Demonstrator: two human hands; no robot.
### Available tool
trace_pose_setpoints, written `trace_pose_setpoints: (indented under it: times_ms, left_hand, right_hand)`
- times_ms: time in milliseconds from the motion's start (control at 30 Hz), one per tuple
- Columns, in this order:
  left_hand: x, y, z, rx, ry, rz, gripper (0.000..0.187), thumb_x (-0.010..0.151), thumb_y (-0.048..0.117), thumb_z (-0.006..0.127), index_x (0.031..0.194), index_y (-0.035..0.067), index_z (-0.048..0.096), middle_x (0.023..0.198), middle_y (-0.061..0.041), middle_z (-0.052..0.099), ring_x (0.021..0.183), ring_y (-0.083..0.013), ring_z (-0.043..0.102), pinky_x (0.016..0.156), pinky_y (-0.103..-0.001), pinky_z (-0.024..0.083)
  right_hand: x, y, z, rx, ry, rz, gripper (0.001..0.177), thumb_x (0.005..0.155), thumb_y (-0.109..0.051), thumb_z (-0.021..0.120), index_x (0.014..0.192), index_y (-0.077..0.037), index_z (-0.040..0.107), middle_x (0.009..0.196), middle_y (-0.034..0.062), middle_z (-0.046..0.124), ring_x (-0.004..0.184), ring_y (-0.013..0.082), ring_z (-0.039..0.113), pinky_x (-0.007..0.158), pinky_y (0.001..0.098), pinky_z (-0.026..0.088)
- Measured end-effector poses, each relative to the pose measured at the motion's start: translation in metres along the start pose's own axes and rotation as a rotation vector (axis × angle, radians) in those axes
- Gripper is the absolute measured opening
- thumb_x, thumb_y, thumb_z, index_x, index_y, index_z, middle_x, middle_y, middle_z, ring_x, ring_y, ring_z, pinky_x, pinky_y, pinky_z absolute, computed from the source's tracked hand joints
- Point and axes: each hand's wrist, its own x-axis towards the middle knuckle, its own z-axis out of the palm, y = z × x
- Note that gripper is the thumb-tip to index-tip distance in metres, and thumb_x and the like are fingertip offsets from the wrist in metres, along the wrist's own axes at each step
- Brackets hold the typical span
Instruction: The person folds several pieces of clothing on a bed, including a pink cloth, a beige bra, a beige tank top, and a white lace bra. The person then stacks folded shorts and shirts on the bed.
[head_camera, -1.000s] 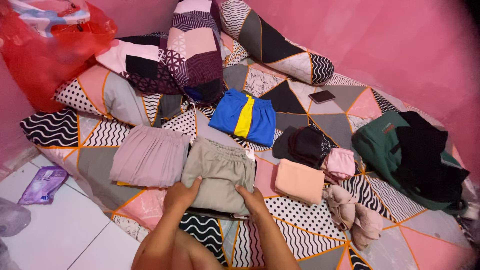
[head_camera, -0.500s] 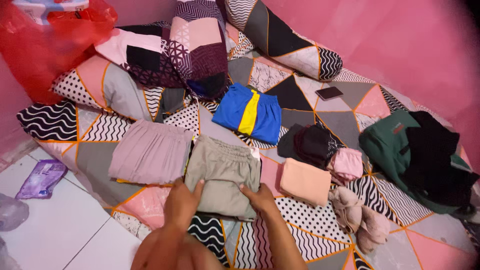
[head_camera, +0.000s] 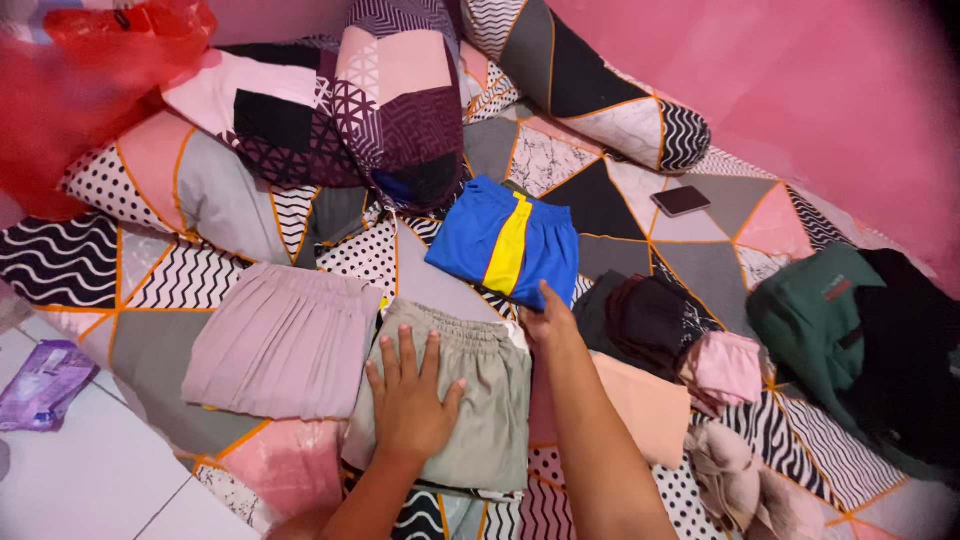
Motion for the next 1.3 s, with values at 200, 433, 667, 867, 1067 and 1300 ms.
trace_pose_setpoints:
  times_ms: [200, 433, 667, 867, 1067, 1300]
  left_hand:
    - [0.003, 0.002, 0.004, 0.015, -0.043, -0.026, 0.089, 0.087, 0.054, 0.059, 0.162, 0.020, 0.024, 0.170, -0.020, 0.006, 0.150, -0.0456, 0.003, 0.116, -0.066, 0.006]
    - [-0.002, -0.004, 0.003, -0.070, 0.033, 0.042, 0.089, 0.087, 0.051, 0.062, 0.161, 0.015, 0.026, 0.169, -0.023, 0.007, 0.149, -0.0489, 0.003, 0.114, -0.068, 0.006]
    - [-0.012, -0.034, 0.039, -0.377, 0.334, 0.202, 0.064, 0.094, 0.041, 0.059, 0.145, 0.004, 0.049, 0.157, -0.024, 0.040, 0.148, -0.0419, 0.031, 0.119, -0.056, 0.024]
    - [0.000, -0.085, 0.065, -1.169, 0.008, -0.296, 0.073, 0.108, 0.053, 0.022, 0.133, 0.006, 0.072, 0.136, -0.015, 0.073, 0.127, -0.0305, 0.067, 0.112, -0.042, 0.048]
    - [0.027, -0.117, 0.014, -2.078, -0.429, -0.502, 0.086, 0.090, 0.068, 0.046, 0.145, 0.003, 0.052, 0.143, -0.012, 0.063, 0.122, -0.0269, 0.065, 0.106, -0.043, 0.049]
    - [0.028, -0.088, -0.018, -1.507, -0.377, -0.260, 0.075, 0.070, 0.016, 0.086, 0.138, 0.003, 0.058, 0.126, -0.012, 0.072, 0.110, -0.0247, 0.070, 0.100, -0.042, 0.053]
  right_hand:
    - [0.020, 0.019, 0.033, -0.018, 0.145, -0.155, 0.049, 0.085, -0.023, 0.078, 0.129, -0.012, 0.061, 0.129, 0.0140, 0.068, 0.114, 0.0365, 0.068, 0.090, 0.0548, 0.060]
    - [-0.027, 0.015, 0.087, 0.092, 0.077, -0.326, 0.034, 0.090, -0.004, 0.066, 0.123, -0.003, 0.059, 0.128, 0.0168, 0.064, 0.112, 0.0380, 0.066, 0.086, 0.0608, 0.056]
    - [-0.160, 0.008, 0.106, 0.320, -0.153, -0.248, 0.026, 0.091, -0.002, 0.070, 0.115, -0.001, 0.062, 0.117, 0.0112, 0.069, 0.105, 0.0287, 0.070, 0.089, 0.0516, 0.059]
    - [-0.294, 0.130, -0.030, 0.096, -0.171, -0.210, 0.028, 0.096, -0.013, 0.060, 0.118, 0.004, 0.058, 0.115, 0.0204, 0.068, 0.105, 0.0346, 0.068, 0.085, 0.0502, 0.060]
    - [-0.320, 0.163, -0.070, -0.283, -0.140, -0.176, 0.038, 0.088, -0.001, 0.063, 0.125, -0.001, 0.056, 0.123, 0.0150, 0.066, 0.111, 0.0342, 0.068, 0.091, 0.0566, 0.059]
    - [-0.321, 0.104, -0.039, 0.025, -0.159, -0.098, 0.048, 0.082, -0.022, 0.069, 0.128, -0.010, 0.059, 0.126, 0.0131, 0.067, 0.108, 0.0344, 0.067, 0.085, 0.0561, 0.057]
